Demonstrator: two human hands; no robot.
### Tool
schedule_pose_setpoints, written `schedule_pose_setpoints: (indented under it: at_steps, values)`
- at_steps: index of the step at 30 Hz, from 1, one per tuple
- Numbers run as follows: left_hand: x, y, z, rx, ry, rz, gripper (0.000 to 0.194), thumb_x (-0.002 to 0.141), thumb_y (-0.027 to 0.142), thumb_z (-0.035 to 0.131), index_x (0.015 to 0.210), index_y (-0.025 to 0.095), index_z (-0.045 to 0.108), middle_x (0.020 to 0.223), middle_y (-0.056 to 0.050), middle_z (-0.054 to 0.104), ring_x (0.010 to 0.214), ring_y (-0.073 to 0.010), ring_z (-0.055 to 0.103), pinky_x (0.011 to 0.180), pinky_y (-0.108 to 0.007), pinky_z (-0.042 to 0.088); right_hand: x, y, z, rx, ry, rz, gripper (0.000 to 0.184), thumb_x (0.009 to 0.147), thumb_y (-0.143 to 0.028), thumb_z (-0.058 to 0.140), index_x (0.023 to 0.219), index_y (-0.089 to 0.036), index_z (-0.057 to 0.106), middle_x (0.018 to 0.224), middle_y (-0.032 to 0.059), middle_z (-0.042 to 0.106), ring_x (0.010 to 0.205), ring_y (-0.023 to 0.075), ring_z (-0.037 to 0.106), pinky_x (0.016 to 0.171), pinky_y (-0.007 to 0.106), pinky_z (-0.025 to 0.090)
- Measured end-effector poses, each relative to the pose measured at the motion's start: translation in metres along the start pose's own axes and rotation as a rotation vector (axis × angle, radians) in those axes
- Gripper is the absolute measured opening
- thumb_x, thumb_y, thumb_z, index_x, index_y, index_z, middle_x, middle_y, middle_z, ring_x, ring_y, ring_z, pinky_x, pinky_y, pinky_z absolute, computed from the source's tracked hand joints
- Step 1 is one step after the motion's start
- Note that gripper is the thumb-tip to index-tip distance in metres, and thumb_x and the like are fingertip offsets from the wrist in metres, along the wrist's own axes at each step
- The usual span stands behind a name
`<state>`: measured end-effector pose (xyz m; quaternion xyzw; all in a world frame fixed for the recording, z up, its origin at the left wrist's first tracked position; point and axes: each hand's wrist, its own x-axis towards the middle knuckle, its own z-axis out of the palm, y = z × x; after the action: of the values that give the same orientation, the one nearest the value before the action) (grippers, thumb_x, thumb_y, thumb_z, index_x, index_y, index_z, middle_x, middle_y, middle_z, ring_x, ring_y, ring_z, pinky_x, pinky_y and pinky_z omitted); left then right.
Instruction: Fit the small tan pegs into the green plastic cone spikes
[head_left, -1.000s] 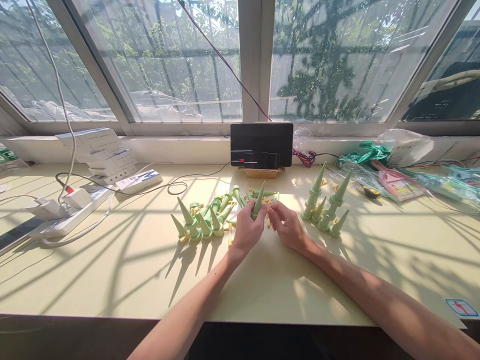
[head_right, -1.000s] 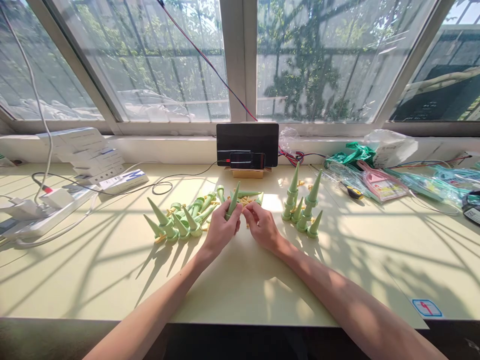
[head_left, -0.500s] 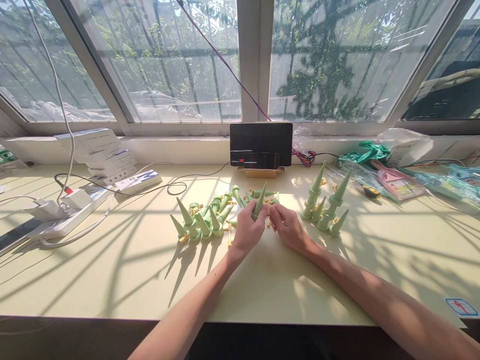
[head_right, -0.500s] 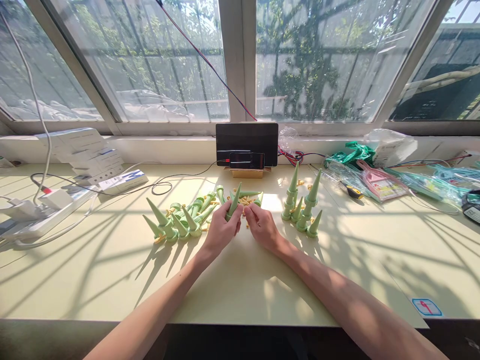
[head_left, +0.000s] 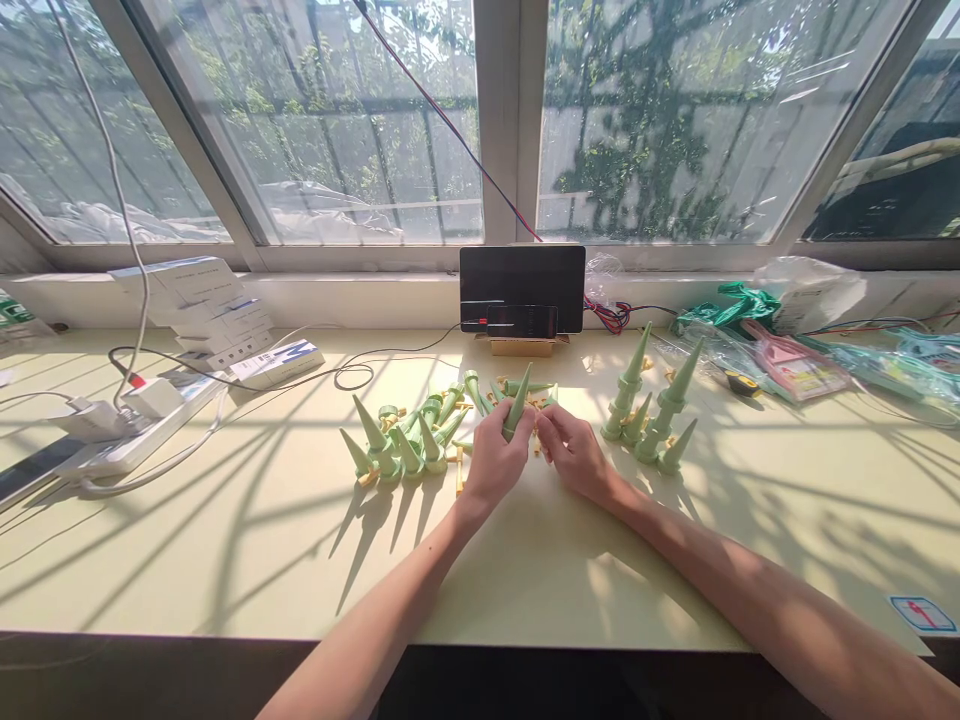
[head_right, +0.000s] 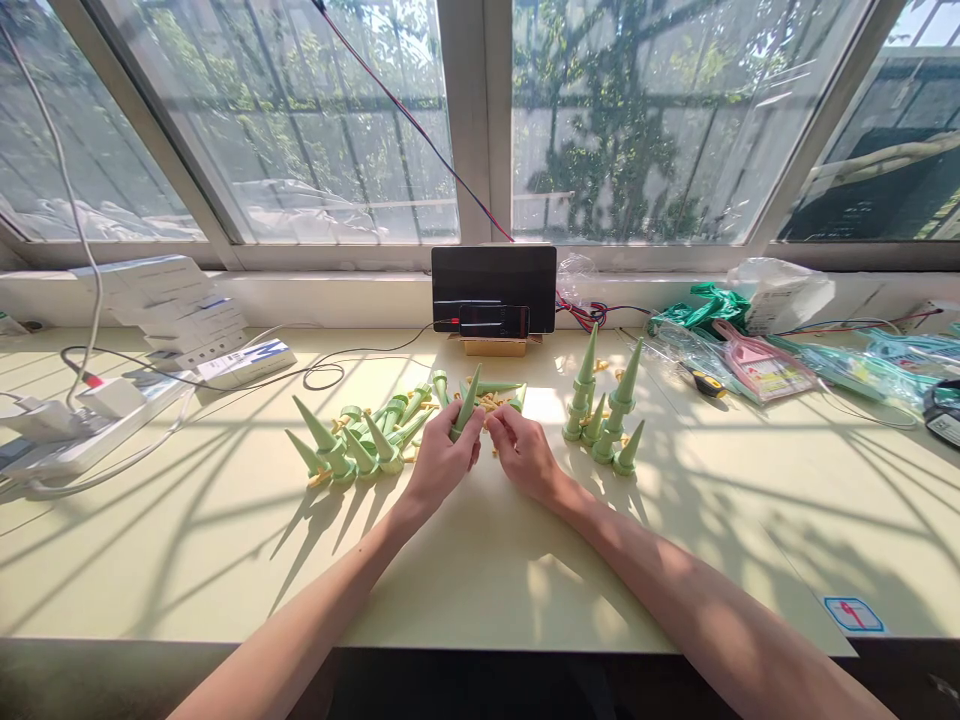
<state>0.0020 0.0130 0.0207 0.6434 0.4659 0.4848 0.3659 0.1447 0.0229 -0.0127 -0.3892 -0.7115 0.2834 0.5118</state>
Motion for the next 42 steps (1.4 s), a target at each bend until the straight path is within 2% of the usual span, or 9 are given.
schedule_pose_setpoints:
  at_steps: [7,13,22,42]
  values:
    - [-0.0012,-0.0005,-0.0009,-0.008,-0.028,0.008,0.032,0.094,0.046,0.051,0.075,0.021,0.047,0.055,0.006,0.045,0.047,-0.0094,0.042,0.048,-0.023,0.034,0.0008,0.0071,0.0027,0.034,0.013,0.005,0.046,0.102,-0.056,0.037,0.07,-0.022,0.04,0.058,-0.0039,0.044,0.05,0.0108,0.043,0.05,0.025,0.037]
    - [-0.001,0.0011,-0.0006,0.0,-0.041,-0.008,0.032,0.094,0.046,0.051,0.075,0.021,0.047,0.054,0.006,0.044,0.047,-0.0087,0.041,0.049,-0.022,0.034,0.0011,0.0054,0.0024,0.035,0.007,-0.004,0.047,0.102,-0.054,0.036,0.069,-0.022,0.041,0.057,-0.0037,0.044,0.05,0.0106,0.042,0.05,0.025,0.037]
    - [-0.0007,0.002,-0.0006,-0.011,-0.005,-0.022,0.028,0.094,0.045,0.052,0.081,0.021,0.054,0.053,0.006,0.045,0.047,-0.0096,0.043,0.048,-0.023,0.033,0.0008,0.0004,0.0014,0.043,-0.015,-0.024,0.032,0.103,-0.045,0.041,0.085,-0.021,0.051,0.058,-0.0051,0.047,0.051,0.0111,0.043,0.052,0.025,0.037]
    - [-0.0005,-0.0006,-0.0005,-0.011,-0.046,-0.019,0.032,0.095,0.045,0.05,0.075,0.021,0.046,0.055,0.006,0.044,0.048,-0.009,0.042,0.05,-0.023,0.035,0.0009,0.0087,0.0023,0.028,-0.02,-0.005,0.043,0.103,-0.052,0.036,0.072,-0.023,0.04,0.059,-0.0041,0.044,0.05,0.011,0.042,0.05,0.026,0.036]
